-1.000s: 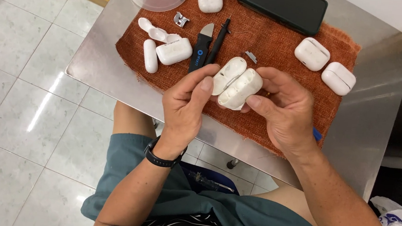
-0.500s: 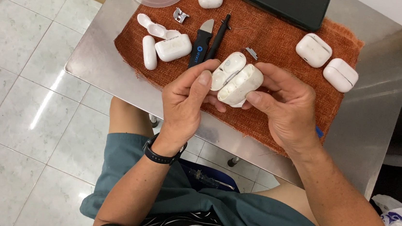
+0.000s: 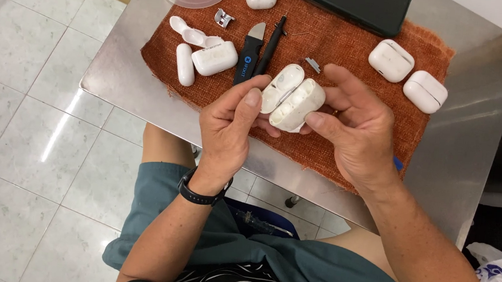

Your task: Disassembling and inspecting AirPods charging cases on a repair bench using small hand tools.

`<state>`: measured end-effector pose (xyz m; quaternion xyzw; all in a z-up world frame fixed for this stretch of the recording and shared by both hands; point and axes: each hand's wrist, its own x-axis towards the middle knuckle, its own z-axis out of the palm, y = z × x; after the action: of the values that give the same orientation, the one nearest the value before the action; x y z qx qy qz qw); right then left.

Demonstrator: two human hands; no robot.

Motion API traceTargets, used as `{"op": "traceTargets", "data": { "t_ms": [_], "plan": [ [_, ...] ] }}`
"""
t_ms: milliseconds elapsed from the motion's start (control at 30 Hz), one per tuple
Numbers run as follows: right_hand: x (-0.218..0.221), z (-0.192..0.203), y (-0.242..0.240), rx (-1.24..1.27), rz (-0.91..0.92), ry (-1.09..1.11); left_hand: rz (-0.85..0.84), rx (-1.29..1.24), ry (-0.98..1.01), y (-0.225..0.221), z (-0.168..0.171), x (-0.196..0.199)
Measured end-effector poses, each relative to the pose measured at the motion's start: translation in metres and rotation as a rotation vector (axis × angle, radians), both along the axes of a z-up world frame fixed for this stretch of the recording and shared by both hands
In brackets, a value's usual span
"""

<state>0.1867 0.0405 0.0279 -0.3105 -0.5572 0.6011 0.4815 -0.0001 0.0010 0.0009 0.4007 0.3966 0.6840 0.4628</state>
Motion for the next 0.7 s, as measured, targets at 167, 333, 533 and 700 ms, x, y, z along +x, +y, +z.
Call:
{"op": "traceTargets", "data": {
  "t_ms": [167,333,533,700],
  "plan": [
    [-0.001,0.001,-0.001,0.002,-0.035,-0.033,0.003,0.028,0.009,-0.001,-0.001,0.001],
    [-0.002,0.003,0.000,0.005,-0.028,-0.047,-0.001,0.040,0.001,-0.001,-0.004,0.000],
    [-0.003,0.004,0.000,0.006,-0.052,-0.072,-0.005,0.057,-0.006,-0.002,-0.007,0.001],
    [-0.003,0.000,-0.001,-0.015,-0.073,-0.050,-0.020,0.087,-0.021,-0.003,-0.012,0.000]
  ]
}}
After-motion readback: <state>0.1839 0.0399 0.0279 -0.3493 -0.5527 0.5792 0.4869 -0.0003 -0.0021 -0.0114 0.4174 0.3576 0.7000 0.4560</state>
